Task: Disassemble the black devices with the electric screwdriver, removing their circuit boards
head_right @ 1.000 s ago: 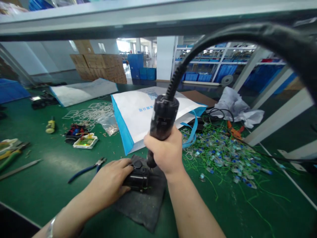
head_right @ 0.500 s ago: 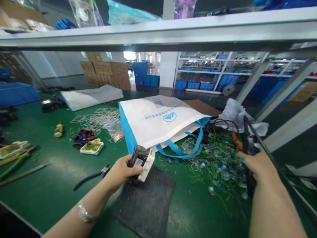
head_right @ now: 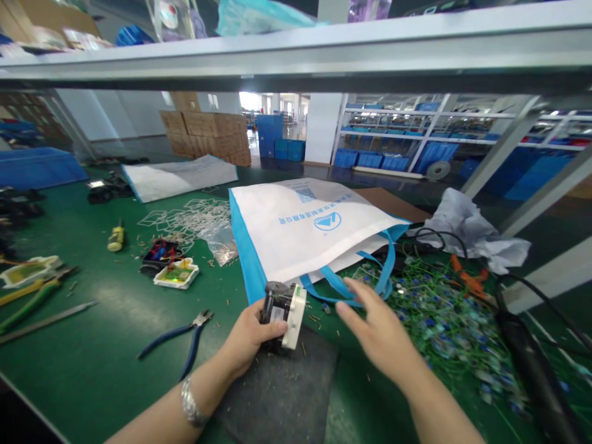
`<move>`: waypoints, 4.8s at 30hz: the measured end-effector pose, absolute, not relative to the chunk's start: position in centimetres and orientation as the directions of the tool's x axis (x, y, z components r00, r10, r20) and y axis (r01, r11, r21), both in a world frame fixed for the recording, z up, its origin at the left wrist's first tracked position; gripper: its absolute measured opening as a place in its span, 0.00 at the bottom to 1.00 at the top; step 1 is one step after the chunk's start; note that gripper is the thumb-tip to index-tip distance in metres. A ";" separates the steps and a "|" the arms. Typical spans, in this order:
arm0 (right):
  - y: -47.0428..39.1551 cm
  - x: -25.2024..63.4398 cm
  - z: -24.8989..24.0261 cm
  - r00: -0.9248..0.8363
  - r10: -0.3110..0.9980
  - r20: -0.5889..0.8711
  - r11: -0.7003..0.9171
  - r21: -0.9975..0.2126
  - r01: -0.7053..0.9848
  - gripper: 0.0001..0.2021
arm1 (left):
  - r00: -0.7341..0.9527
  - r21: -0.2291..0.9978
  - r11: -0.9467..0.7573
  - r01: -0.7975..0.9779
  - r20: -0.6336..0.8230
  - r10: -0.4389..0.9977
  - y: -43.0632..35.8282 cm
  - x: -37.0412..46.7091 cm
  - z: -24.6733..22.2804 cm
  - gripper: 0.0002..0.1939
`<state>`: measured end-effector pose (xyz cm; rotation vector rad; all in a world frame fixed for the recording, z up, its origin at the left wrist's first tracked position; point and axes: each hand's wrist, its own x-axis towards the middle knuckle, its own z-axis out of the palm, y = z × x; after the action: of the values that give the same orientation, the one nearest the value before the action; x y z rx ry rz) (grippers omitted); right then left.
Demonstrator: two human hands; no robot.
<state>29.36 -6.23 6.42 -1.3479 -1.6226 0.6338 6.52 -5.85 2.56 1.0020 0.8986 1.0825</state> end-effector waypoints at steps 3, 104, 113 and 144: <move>-7.3 24.1 5.9 -0.241 0.968 0.075 0.185 -0.859 0.478 0.34 | 0.282 0.950 0.128 -0.283 -0.045 0.958 -6.2 6.3 2.4 0.27; -8.5 20.9 3.7 -0.296 0.936 0.193 0.353 -0.535 0.768 0.05 | 0.344 0.818 0.175 -0.548 0.030 0.938 -6.3 6.0 1.5 0.26; -7.9 21.6 3.7 -0.171 0.981 0.096 0.170 -0.849 0.500 0.14 | 0.350 0.762 0.182 -0.621 0.062 0.935 -6.0 5.9 2.1 0.25; -7.9 25.2 5.8 -0.296 0.941 -0.164 0.238 -0.303 0.923 0.11 | 0.384 0.677 0.259 -0.689 0.037 0.923 -5.1 4.3 2.7 0.27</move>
<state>25.15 -7.89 5.80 -1.8317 -2.4298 0.5339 4.31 -5.10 2.67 0.6766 0.4065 1.1327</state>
